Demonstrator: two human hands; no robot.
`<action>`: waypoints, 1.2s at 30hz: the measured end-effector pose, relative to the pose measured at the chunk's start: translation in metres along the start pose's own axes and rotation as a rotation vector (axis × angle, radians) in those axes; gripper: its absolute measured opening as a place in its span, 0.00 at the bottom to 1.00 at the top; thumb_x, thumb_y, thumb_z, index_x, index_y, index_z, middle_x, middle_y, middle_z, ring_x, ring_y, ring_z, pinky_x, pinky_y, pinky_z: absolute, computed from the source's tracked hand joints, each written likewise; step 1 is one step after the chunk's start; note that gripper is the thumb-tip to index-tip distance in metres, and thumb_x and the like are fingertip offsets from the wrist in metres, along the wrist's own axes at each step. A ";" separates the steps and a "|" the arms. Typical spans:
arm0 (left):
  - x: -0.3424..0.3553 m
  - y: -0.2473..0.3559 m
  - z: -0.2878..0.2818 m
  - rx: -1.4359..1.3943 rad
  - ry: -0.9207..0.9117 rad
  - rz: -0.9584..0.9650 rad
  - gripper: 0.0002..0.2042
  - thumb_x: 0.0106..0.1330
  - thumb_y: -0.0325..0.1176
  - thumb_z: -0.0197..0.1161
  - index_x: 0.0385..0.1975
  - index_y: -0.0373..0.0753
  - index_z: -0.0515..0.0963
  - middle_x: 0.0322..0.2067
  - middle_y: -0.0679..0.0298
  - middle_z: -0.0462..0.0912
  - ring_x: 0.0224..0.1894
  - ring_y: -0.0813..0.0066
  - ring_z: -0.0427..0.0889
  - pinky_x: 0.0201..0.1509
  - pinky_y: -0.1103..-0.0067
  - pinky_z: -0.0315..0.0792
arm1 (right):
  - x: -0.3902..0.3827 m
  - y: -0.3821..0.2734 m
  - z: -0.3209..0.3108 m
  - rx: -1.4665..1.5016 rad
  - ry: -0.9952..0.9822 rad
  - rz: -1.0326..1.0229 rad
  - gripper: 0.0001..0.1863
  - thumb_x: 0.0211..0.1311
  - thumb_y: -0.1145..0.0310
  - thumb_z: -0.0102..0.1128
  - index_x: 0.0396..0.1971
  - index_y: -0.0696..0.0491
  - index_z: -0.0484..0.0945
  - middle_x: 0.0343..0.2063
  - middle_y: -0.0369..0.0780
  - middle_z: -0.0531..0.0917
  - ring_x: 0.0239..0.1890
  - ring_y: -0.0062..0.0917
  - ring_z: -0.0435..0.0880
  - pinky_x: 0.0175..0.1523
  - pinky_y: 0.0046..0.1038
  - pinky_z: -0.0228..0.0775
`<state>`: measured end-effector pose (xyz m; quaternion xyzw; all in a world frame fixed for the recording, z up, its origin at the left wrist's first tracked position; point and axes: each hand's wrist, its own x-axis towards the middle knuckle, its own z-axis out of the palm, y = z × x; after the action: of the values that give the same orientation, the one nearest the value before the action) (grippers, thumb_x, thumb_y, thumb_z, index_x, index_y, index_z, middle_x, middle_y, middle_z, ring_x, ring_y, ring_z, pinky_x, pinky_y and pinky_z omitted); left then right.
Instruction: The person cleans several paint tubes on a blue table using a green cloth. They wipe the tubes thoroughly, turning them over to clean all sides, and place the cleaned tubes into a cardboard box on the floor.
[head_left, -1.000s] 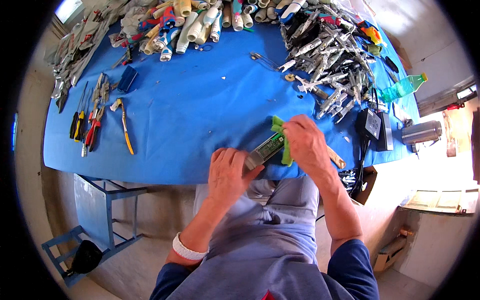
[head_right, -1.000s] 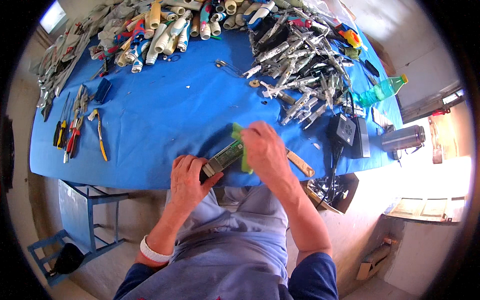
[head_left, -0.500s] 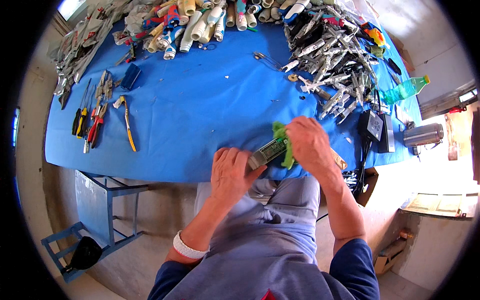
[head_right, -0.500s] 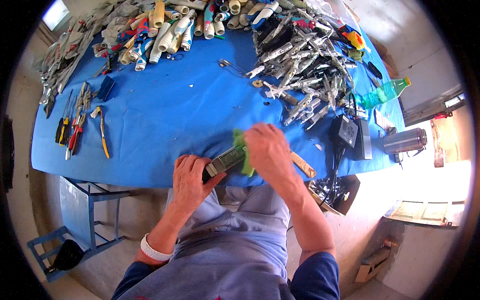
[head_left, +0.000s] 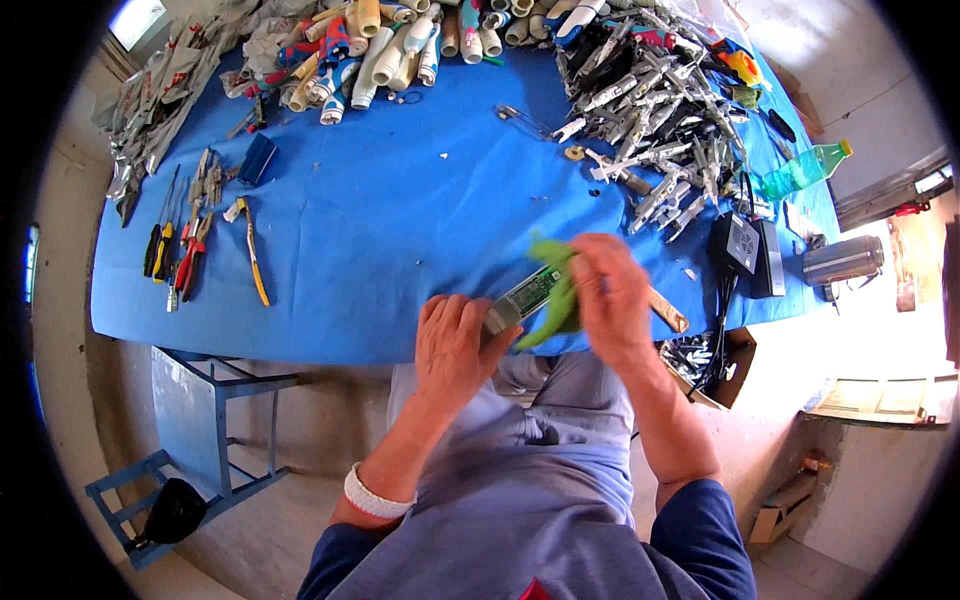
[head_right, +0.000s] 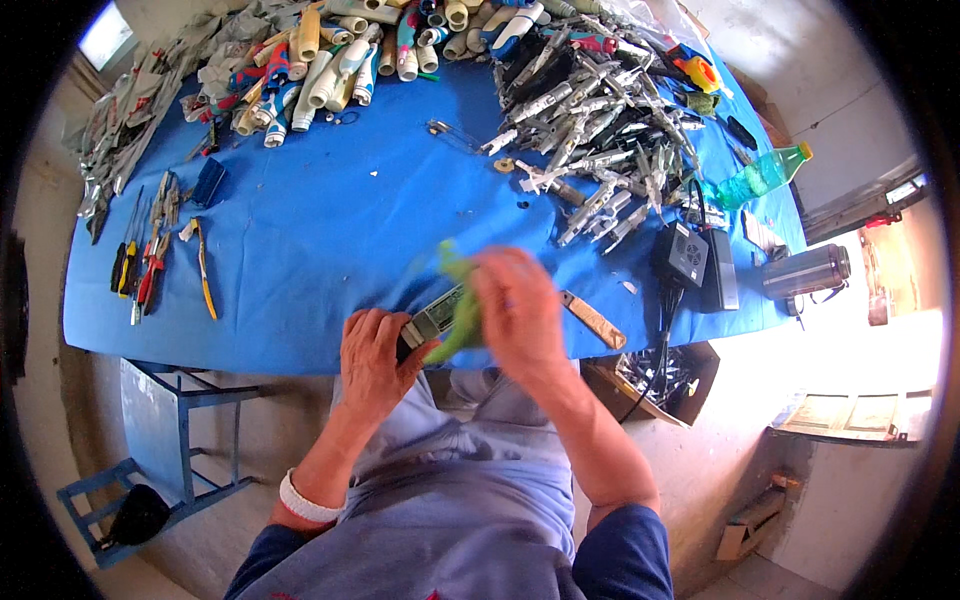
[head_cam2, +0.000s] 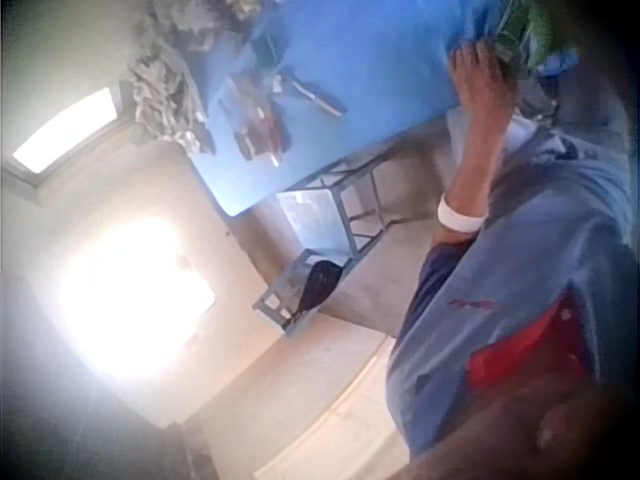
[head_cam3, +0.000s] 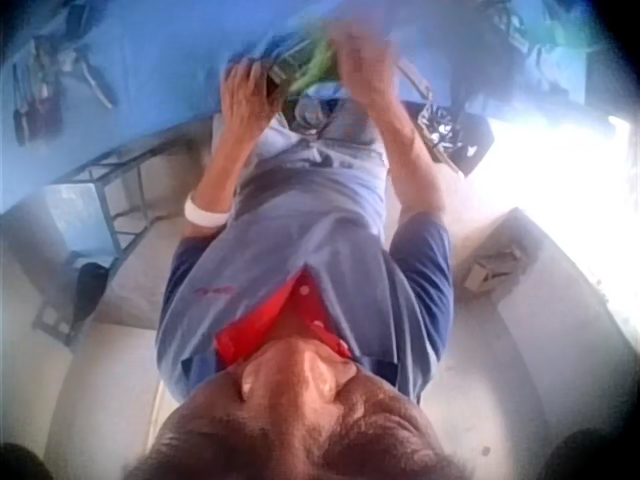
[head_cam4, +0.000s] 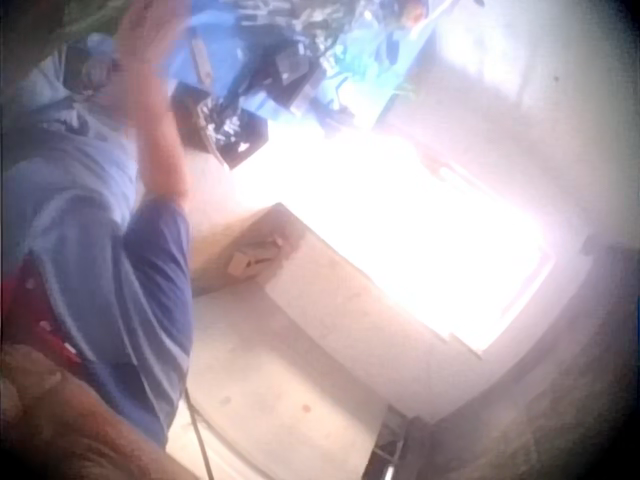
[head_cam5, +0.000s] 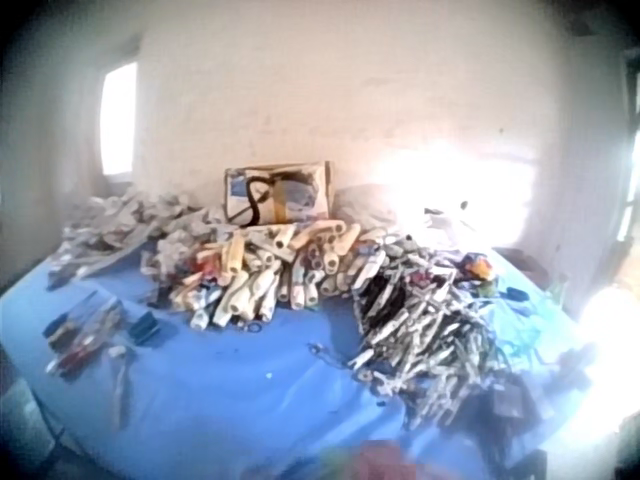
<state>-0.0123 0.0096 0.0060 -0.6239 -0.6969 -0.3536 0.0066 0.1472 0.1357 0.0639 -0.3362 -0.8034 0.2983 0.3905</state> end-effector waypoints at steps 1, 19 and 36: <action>0.001 0.001 0.000 -0.004 0.002 0.001 0.19 0.53 0.41 0.76 0.37 0.38 0.76 0.32 0.60 0.77 0.38 0.56 0.77 0.49 0.64 0.69 | 0.000 0.005 -0.009 -0.001 0.061 0.047 0.07 0.65 0.76 0.60 0.41 0.58 0.81 0.39 0.47 0.83 0.42 0.42 0.83 0.45 0.36 0.76; -0.002 -0.001 -0.001 -0.015 -0.011 -0.014 0.20 0.51 0.42 0.77 0.36 0.37 0.77 0.31 0.59 0.78 0.37 0.55 0.78 0.49 0.63 0.71 | -0.037 0.007 0.018 -0.028 0.032 0.081 0.07 0.62 0.76 0.64 0.40 0.58 0.82 0.40 0.45 0.82 0.42 0.39 0.82 0.45 0.35 0.77; 0.002 0.002 0.001 -0.040 0.047 0.000 0.18 0.48 0.40 0.78 0.31 0.38 0.76 0.28 0.60 0.76 0.36 0.57 0.79 0.47 0.64 0.70 | -0.006 0.018 0.007 -0.215 -0.323 -0.197 0.10 0.61 0.78 0.64 0.42 0.60 0.82 0.47 0.45 0.82 0.44 0.43 0.84 0.49 0.34 0.78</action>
<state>-0.0106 0.0120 0.0070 -0.6154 -0.6894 -0.3819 0.0104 0.1495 0.1401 0.0448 -0.2437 -0.9117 0.2212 0.2459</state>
